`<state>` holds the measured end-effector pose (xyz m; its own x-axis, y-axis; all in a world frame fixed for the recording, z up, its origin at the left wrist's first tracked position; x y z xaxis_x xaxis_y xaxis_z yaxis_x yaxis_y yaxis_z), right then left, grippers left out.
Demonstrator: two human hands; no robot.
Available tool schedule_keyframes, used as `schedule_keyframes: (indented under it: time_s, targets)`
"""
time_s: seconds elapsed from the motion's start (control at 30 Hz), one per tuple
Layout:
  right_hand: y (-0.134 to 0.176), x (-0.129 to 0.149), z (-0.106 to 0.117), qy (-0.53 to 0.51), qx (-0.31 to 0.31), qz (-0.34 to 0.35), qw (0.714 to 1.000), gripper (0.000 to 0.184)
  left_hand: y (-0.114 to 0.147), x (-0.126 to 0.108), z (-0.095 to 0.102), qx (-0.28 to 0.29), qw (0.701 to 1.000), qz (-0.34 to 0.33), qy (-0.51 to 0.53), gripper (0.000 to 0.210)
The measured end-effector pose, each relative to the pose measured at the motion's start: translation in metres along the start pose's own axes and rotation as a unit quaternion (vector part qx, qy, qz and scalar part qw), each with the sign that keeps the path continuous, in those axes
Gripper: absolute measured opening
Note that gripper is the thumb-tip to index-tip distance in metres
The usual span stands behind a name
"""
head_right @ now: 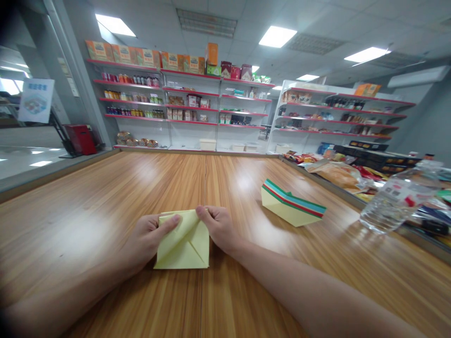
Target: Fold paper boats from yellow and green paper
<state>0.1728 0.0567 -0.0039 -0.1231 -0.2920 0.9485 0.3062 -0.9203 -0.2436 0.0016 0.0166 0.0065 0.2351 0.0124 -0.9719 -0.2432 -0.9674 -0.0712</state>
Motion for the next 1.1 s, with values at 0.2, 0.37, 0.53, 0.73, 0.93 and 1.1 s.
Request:
schedule_keyframes:
  time_s: [0.2, 0.37, 0.53, 0.73, 0.93, 1.1]
  targets:
    - [0.004, 0.004, 0.002, 0.036, 0.033, 0.024, 0.998, 0.042, 0.001, -0.004, 0.003, 0.018, 1.0, 0.015, 0.008, 0.038]
    - [0.002, 0.001, -0.005, -0.085, -0.002, -0.061, 0.995, 0.049, 0.003, -0.002, -0.002, 0.021, 0.997, 0.028, 0.068, 0.034]
    - [-0.003, -0.006, -0.008, -0.147, -0.023, -0.106, 0.983, 0.056, 0.001, 0.002, -0.003, -0.016, 0.996, 0.033, 0.078, 0.033]
    - [0.0, -0.003, -0.002, -0.131, -0.03, -0.036, 0.99, 0.04, -0.001, -0.002, -0.001, -0.05, 0.998, 0.002, 0.047, 0.034]
    - [0.001, -0.003, 0.0, -0.121, -0.013, -0.042, 0.992, 0.025, 0.002, -0.008, -0.003, -0.05, 0.997, -0.045, -0.042, 0.037]
    - [-0.004, -0.005, -0.001, -0.162, -0.03, -0.06, 0.984, 0.022, 0.004, -0.008, -0.003, -0.053, 0.994, -0.052, -0.075, 0.036]
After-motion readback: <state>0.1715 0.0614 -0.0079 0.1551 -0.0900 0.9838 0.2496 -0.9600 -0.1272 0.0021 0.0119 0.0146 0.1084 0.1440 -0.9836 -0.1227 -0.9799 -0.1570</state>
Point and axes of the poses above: each hand's wrist, its own y-axis away from the middle knuckle, its own z-axis out of the back of the hand, x = y × z, the point moved 1 cm from there along -y, towards the middle knuckle, and after that the axes turned 12 degrees about y, right-handed, at the moved point
